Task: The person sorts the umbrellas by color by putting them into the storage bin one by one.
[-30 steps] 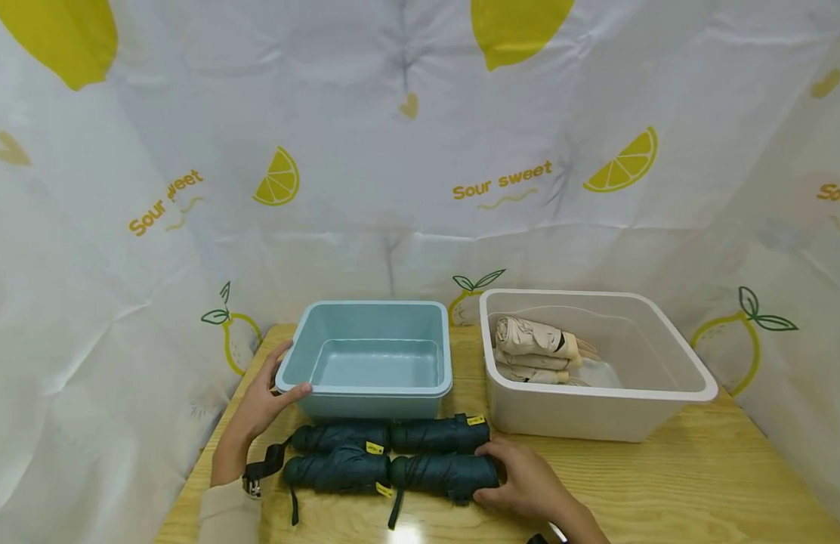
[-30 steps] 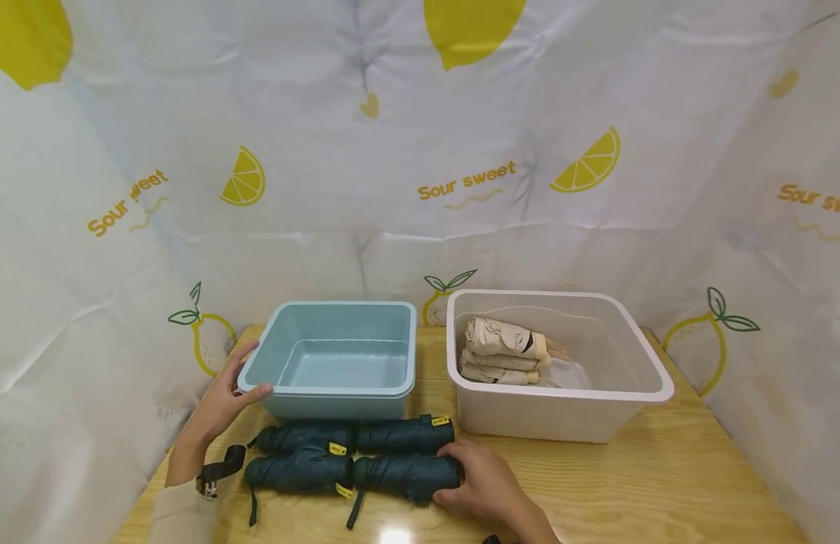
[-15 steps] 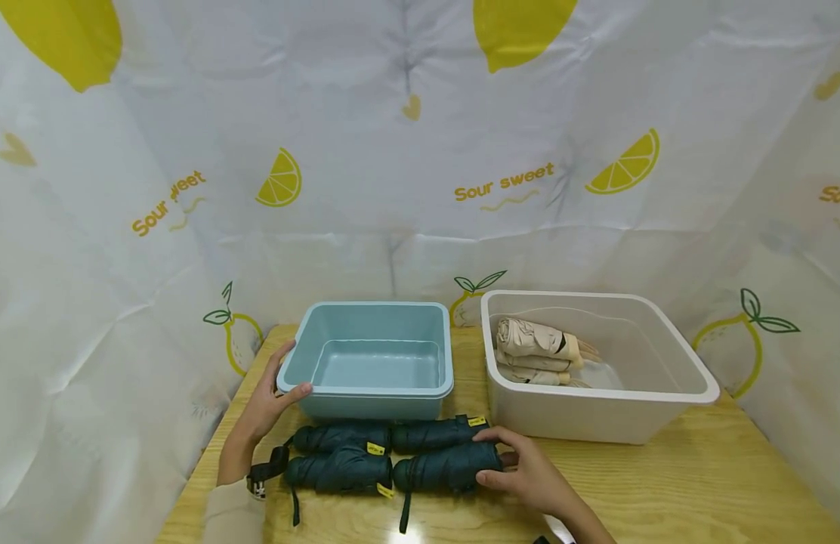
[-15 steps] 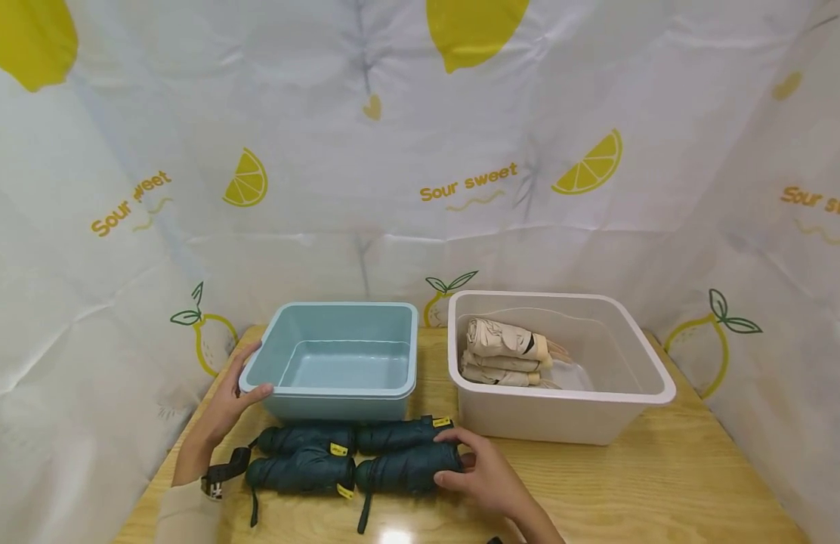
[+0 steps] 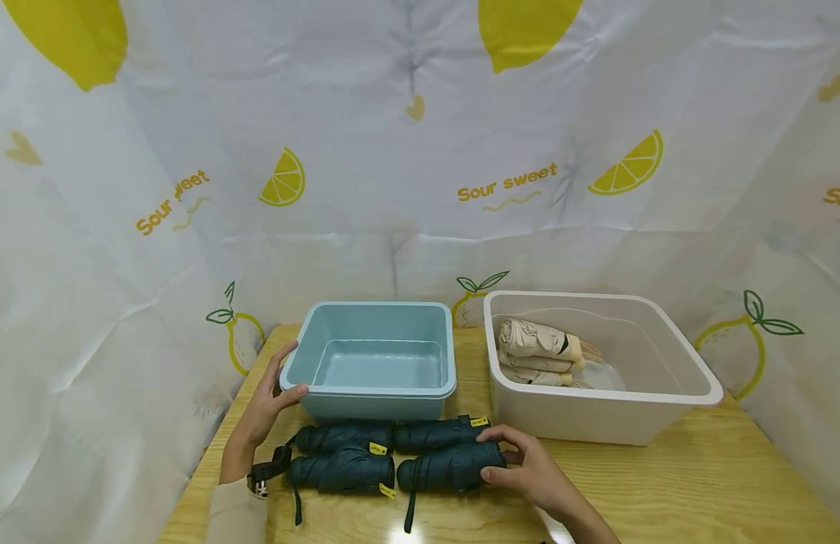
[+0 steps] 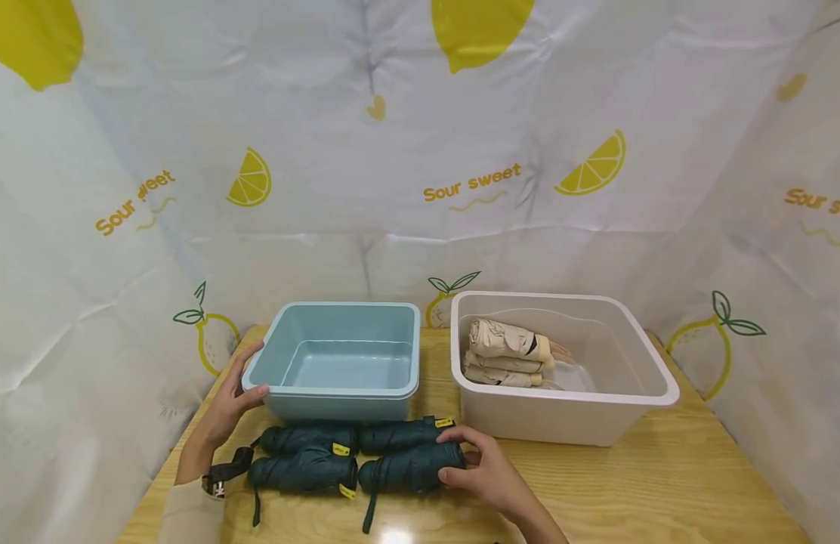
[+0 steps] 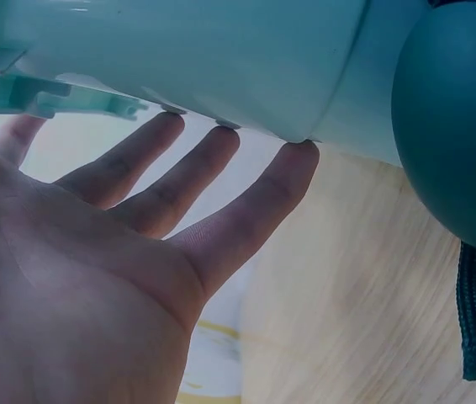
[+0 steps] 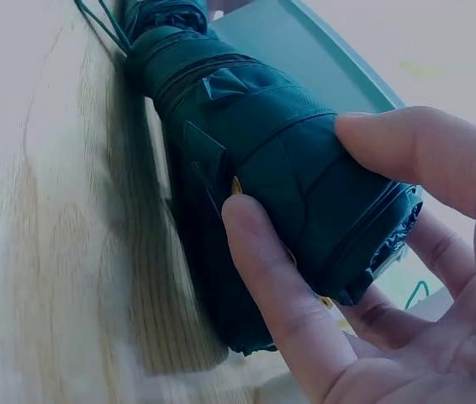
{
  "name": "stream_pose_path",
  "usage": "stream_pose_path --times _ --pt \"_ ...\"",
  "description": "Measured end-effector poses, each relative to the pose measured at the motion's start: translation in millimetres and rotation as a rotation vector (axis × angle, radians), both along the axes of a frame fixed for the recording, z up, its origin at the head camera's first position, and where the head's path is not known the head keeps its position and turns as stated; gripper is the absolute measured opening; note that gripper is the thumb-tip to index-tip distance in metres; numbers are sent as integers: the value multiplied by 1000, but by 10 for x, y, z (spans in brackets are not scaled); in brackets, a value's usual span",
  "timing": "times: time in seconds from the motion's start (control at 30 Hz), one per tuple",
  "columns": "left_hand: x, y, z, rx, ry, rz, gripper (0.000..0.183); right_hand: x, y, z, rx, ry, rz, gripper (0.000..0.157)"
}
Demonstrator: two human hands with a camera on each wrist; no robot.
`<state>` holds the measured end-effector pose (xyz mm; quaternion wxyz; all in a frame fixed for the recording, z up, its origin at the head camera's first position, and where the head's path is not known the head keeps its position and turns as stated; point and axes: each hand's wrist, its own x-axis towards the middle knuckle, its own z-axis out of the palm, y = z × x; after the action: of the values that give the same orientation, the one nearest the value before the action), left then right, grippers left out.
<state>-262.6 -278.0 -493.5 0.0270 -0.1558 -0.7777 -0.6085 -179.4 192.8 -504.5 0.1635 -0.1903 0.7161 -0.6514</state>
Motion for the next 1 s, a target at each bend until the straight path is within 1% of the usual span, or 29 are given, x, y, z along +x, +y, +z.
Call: stream_pose_path --times 0.17,0.3,0.53,0.8,1.0 --pt "-9 -2 4 5 -6 -8 79 10 -17 12 -6 2 -14 46" --pt "-4 -7 -2 14 -13 -14 78 17 -24 37 15 13 -42 44" --pt "1 -8 -1 7 -12 0 78 24 -31 98 36 36 -63 41" --pt "-7 -9 -12 5 -19 4 79 53 -29 233 74 78 -76 40" --pt "-17 -12 -21 5 -22 7 79 74 -28 355 79 109 -93 38"
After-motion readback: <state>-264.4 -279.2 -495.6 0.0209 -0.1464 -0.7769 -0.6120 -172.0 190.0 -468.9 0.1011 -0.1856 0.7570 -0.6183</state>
